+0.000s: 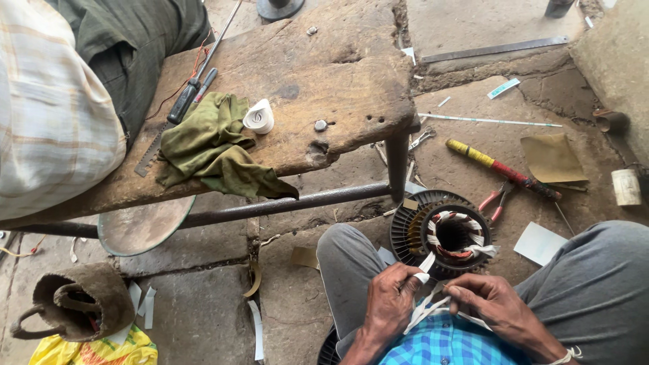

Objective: The person sits cross-legged on the floor and wraps white insulating tape around the copper windings of a motor stator. They repeatedly cut the tape with pliers and press it into place with a hammer-like tool. The person works on the same stator throughout the clip.

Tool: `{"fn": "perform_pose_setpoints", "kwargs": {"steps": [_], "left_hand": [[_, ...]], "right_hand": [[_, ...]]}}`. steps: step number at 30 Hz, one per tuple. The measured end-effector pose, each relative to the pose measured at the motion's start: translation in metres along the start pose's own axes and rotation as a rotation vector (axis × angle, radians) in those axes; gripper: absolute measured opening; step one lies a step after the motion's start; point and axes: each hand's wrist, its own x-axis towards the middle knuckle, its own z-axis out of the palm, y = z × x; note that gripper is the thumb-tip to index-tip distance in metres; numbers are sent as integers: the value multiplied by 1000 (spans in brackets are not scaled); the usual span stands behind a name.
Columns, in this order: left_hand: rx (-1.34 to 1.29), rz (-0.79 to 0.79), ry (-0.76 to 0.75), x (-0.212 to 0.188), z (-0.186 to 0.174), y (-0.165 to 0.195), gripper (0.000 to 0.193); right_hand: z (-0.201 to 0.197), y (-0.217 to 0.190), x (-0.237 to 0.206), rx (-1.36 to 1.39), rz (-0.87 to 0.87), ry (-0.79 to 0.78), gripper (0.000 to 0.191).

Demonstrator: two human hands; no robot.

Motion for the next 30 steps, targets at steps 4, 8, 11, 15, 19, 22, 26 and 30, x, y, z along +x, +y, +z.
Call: {"fn": "perform_pose_setpoints", "kwargs": {"steps": [4, 8, 11, 15, 19, 22, 26, 30], "left_hand": [[10, 19, -17, 0, -1, 4, 13], [15, -1, -25, -2, -4, 6, 13], [20, 36, -35, -2, -5, 6, 13], [76, 58, -125, -6, 1, 3, 14], [120, 106, -89, -8, 8, -5, 14], [95, 139, -39, -8, 13, -9, 14], [75, 89, -11, -8, 17, -9, 14], [16, 32, 22, -10, 12, -2, 15]], "right_hand": [[2, -2, 1, -107, 4, 53, 32], [8, -9, -1, 51, -25, -8, 32], [12, -13, -3, 160, 43, -35, 32], [15, -13, -1, 110, 28, -56, 28], [18, -9, 1, 64, -64, -42, 25], [21, -9, -1, -264, -317, 112, 26], [26, -17, -6, -692, -833, 364, 24], [28, -30, -8, -322, -96, 274, 24]]}}
